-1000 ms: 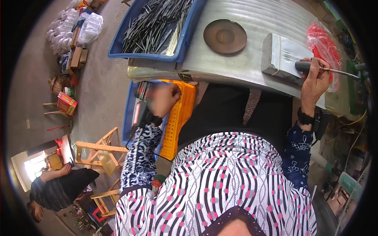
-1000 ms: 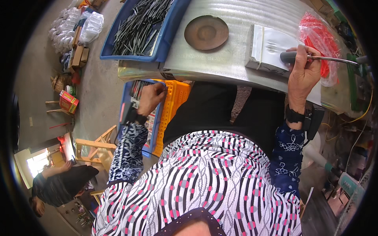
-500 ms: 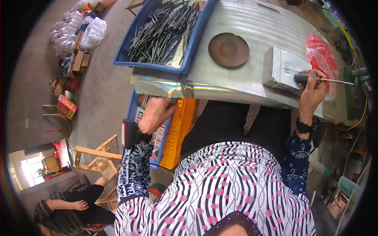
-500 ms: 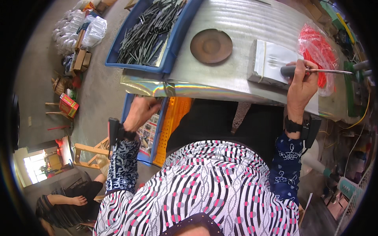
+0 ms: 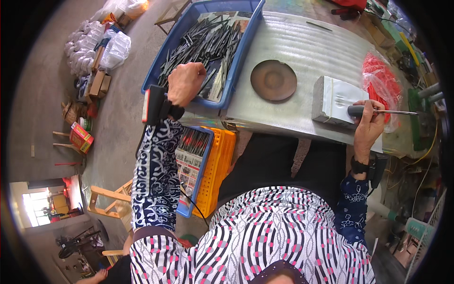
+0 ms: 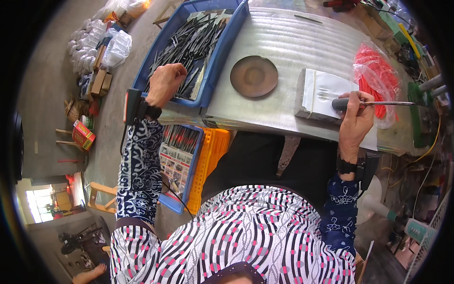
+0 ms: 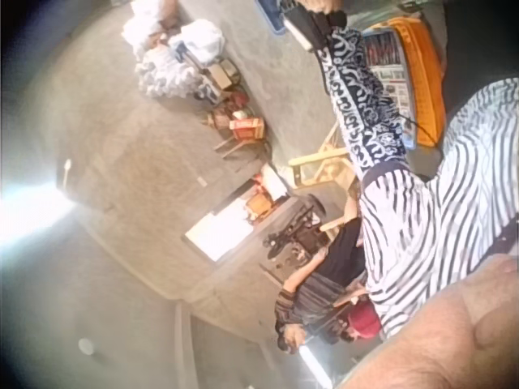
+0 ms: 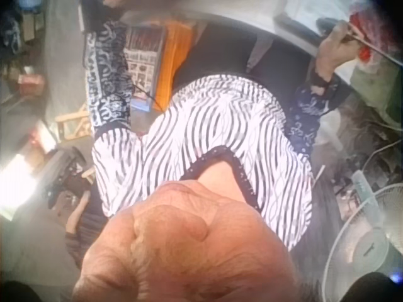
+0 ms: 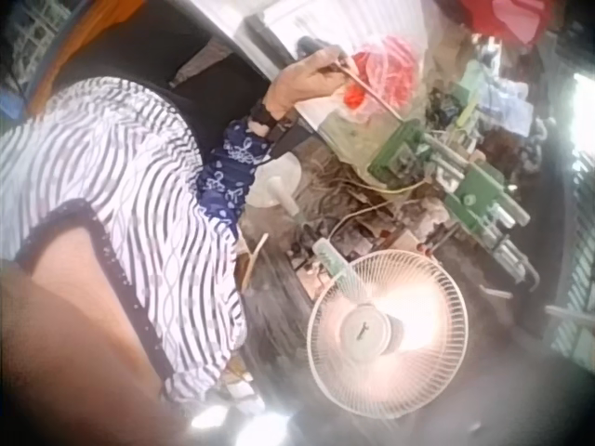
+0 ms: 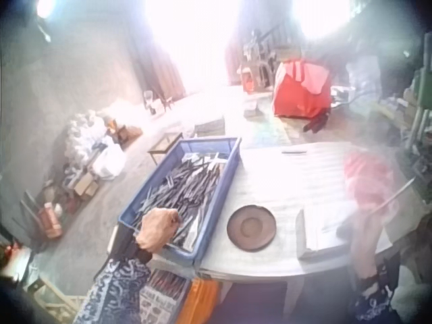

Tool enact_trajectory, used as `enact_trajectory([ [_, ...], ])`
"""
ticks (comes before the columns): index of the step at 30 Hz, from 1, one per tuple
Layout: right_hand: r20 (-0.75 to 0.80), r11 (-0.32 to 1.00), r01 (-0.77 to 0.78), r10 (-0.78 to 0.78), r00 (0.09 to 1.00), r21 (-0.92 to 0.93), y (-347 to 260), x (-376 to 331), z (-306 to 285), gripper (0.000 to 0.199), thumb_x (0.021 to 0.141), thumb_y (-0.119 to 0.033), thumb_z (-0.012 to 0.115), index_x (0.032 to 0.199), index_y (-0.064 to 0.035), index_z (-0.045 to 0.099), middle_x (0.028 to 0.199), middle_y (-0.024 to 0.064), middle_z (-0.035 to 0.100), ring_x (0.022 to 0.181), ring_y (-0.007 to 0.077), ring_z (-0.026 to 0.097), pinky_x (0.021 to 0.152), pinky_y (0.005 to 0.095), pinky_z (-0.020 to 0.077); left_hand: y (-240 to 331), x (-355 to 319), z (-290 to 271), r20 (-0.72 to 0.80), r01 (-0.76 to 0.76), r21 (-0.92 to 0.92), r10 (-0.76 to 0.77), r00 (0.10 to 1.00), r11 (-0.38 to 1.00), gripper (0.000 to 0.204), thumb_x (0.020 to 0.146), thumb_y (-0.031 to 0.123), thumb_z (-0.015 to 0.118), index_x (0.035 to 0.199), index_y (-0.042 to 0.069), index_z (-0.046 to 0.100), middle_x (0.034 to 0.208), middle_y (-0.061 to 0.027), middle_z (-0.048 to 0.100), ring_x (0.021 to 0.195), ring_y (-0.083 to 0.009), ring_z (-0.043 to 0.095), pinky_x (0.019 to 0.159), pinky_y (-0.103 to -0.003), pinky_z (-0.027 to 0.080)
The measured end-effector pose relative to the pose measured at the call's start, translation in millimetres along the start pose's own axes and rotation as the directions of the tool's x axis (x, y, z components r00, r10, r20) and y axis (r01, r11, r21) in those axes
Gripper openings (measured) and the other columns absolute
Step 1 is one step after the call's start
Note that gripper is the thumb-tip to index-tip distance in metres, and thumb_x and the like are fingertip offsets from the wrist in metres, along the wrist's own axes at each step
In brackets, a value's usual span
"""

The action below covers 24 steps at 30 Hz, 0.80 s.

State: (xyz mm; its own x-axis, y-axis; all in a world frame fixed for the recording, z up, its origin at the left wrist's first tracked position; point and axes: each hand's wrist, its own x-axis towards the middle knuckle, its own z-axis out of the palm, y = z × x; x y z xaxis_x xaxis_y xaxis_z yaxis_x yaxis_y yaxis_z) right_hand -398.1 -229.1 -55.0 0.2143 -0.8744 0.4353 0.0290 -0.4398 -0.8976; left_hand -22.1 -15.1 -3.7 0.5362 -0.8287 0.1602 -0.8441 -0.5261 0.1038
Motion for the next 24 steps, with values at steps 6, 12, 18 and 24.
enact_trajectory([
  [6, 0.002, 1.0, 0.001, -0.001, 1.0, 0.014, -1.2, -1.9, 0.8, 0.014, 0.101, -0.018, 0.056, 0.101, -0.0047, 0.052, 0.084, 0.0047, 0.064, 0.067, 0.005, 0.054, 0.053, 0.0181, 0.041, -26.8, 26.2, 2.5, -0.153, 0.177, 0.106, -0.16, 0.975, 0.979, 0.02, 0.087, 0.026, 0.066, 0.099, 0.011, 0.069, 0.096, -0.0137, 0.07, 0.09, -0.0349, 0.067, 0.077, -0.045, 0.054],
  [12, 0.01, 0.999, -0.005, 0.005, 1.0, 0.038, -2.1, -3.5, 0.4, 0.012, 0.101, -0.015, 0.055, 0.102, -0.0044, 0.05, 0.085, 0.006, 0.062, 0.071, 0.0071, 0.054, 0.06, 0.0195, 0.0431, -48.7, 40.4, 14.2, -0.176, 0.209, 0.247, -0.168, 0.97, 0.946, 0.036, 0.087, 0.039, 0.068, 0.109, 0.01, 0.067, 0.105, -0.0166, 0.066, 0.098, -0.0402, 0.064, 0.084, -0.048, 0.052],
  [18, 0.005, 0.999, -0.026, 0.026, 1.0, 0.029, -5.4, -4.9, 0.2, 0.012, 0.101, -0.014, 0.055, 0.102, -0.0033, 0.049, 0.087, 0.0076, 0.062, 0.075, 0.0092, 0.055, 0.067, 0.0214, 0.0456, -33.6, 57.0, 17.2, -0.189, 0.211, 0.383, -0.147, 0.971, 0.899, 0.035, 0.086, 0.044, 0.068, 0.104, 0.013, 0.07, 0.105, -0.0132, 0.067, 0.104, -0.0348, 0.063, 0.086, -0.053, 0.048],
  [24, 0.006, 0.993, -0.084, 0.084, 0.996, 0.086, -7.2, -7.9, -0.8, 0.013, 0.101, -0.014, 0.055, 0.104, -0.0038, 0.049, 0.087, 0.007, 0.062, 0.074, 0.0081, 0.054, 0.064, 0.0202, 0.0434, -10.2, 81.0, 16.8, -0.268, 0.168, 0.401, -0.06, 0.962, 0.9, 0.037, 0.087, 0.041, 0.067, 0.104, 0.008, 0.068, 0.103, -0.0136, 0.068, 0.102, -0.0319, 0.065, 0.085, -0.049, 0.05],
])
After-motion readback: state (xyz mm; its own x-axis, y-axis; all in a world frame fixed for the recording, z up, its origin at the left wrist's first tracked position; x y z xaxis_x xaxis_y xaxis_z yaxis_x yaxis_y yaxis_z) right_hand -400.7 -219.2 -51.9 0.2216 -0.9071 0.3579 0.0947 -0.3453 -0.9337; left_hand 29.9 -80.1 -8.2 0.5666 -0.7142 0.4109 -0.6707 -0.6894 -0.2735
